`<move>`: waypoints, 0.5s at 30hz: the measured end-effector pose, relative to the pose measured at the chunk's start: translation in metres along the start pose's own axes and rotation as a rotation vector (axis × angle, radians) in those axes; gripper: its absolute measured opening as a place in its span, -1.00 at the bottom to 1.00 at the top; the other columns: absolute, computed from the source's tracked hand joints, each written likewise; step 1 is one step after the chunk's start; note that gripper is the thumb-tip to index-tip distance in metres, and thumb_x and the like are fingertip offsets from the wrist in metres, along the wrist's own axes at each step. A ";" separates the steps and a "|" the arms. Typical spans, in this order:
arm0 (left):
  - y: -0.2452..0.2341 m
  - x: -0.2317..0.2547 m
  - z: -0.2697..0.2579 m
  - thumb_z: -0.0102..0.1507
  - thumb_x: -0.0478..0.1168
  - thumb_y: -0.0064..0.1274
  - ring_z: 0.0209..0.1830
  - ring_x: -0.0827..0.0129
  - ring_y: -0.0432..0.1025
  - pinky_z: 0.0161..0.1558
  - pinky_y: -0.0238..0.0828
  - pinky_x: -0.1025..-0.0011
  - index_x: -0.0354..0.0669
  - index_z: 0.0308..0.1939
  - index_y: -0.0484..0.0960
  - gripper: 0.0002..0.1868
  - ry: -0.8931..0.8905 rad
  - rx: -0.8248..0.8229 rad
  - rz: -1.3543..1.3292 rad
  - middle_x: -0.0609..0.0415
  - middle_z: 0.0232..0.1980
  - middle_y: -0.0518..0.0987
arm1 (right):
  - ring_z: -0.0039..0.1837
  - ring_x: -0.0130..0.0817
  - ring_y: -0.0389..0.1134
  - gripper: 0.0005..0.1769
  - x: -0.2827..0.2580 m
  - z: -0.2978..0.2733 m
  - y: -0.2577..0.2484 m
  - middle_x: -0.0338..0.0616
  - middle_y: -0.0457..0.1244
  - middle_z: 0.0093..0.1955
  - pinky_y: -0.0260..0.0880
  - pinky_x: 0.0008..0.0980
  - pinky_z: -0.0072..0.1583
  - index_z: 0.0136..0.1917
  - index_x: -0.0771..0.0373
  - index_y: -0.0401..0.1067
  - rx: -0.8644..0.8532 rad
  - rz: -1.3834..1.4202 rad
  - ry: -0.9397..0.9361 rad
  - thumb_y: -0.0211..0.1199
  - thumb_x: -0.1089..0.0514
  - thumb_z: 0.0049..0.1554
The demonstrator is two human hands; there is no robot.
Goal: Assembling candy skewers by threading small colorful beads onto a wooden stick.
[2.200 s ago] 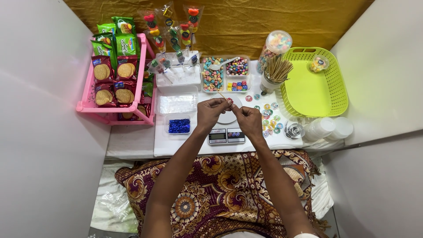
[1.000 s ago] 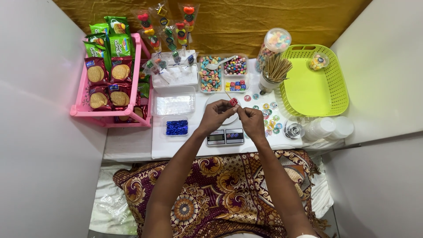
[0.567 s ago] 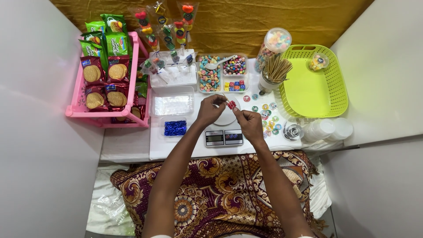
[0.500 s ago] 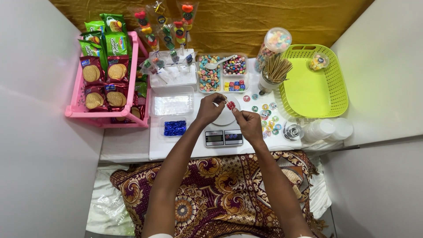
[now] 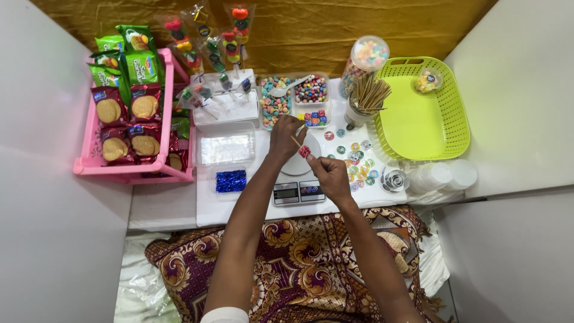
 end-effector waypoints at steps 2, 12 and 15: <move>0.015 -0.005 0.006 0.28 -0.12 0.21 -0.02 0.14 0.52 0.01 0.52 0.25 -0.02 -0.06 0.80 -0.80 -0.003 -0.008 0.007 0.02 -0.14 0.68 | -0.44 -0.62 -0.07 -0.36 0.003 0.001 -0.001 -0.35 -0.01 -0.65 -0.01 -0.51 -0.31 -0.59 0.09 0.29 0.002 0.006 0.002 0.28 -0.03 0.30; 0.091 -0.018 0.027 0.17 0.00 0.24 -0.15 0.17 0.51 -0.04 0.48 0.17 0.23 -0.21 0.81 -0.85 -0.087 0.002 0.070 0.19 -0.31 0.68 | -0.45 -0.63 -0.08 -0.35 0.000 0.012 -0.009 -0.33 -0.02 -0.67 -0.01 -0.52 -0.32 -0.59 0.10 0.29 -0.025 0.017 0.012 0.24 -0.01 0.32; 0.089 -0.014 0.035 0.19 0.05 0.21 -0.21 0.18 0.52 -0.07 0.46 0.17 0.22 -0.21 0.81 -0.83 -0.126 -0.016 0.113 0.18 -0.35 0.68 | -0.45 -0.62 -0.08 -0.35 0.001 0.014 -0.011 -0.32 -0.02 -0.68 0.00 -0.51 -0.32 -0.59 0.11 0.28 -0.029 0.014 0.011 0.26 -0.01 0.31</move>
Point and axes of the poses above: each hand's wrist, its own z-axis towards the middle knuckle, its own y-axis out of the palm, x = y × z, the point moved 2 cm from there along z, towards the middle knuckle
